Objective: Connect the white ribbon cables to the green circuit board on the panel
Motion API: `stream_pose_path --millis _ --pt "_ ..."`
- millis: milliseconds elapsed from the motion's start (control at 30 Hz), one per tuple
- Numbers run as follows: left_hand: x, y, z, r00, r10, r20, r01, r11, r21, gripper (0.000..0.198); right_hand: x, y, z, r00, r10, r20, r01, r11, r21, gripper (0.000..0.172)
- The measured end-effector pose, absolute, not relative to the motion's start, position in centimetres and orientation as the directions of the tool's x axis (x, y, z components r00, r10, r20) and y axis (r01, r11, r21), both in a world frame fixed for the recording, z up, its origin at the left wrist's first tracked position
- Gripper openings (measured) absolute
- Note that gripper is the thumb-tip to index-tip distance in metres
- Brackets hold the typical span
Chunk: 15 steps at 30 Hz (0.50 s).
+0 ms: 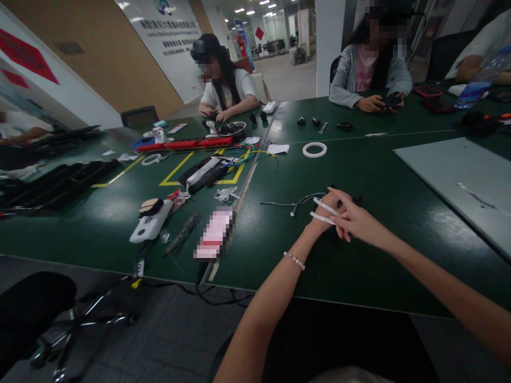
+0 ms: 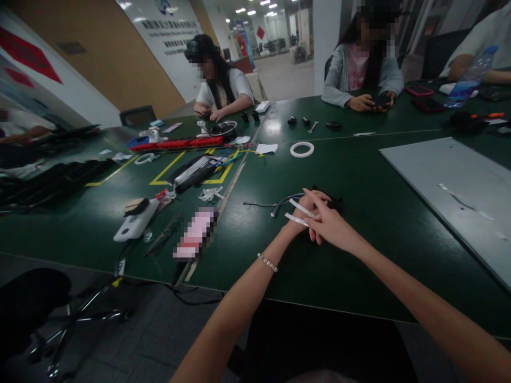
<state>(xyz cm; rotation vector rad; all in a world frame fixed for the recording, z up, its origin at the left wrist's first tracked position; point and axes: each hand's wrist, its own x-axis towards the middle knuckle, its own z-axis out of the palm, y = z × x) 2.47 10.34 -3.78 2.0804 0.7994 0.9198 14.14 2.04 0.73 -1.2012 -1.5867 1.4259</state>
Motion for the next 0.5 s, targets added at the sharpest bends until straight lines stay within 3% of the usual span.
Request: stream_pose_path --millis 133,300,500 --pt "2.5 10.2 -3.8 0.579 0.735 0.352 0.278 -0.584 0.763 0.015 14.2 1.9 -0.7 -0.231 0.971 -0.059 0.396 0.038 -0.918 0.081" --pt "2.8 10.7 -4.2 0.562 0.754 0.341 0.328 -0.581 0.745 0.015 14.3 0.8 -0.7 -0.15 0.989 0.004 0.671 0.105 -0.734 0.075" --pt "2.4 11.4 -4.4 0.623 0.696 0.356 0.332 -0.648 0.686 0.02 20.0 0.4 0.2 0.013 1.0 0.004 0.731 -0.007 -0.682 0.071"
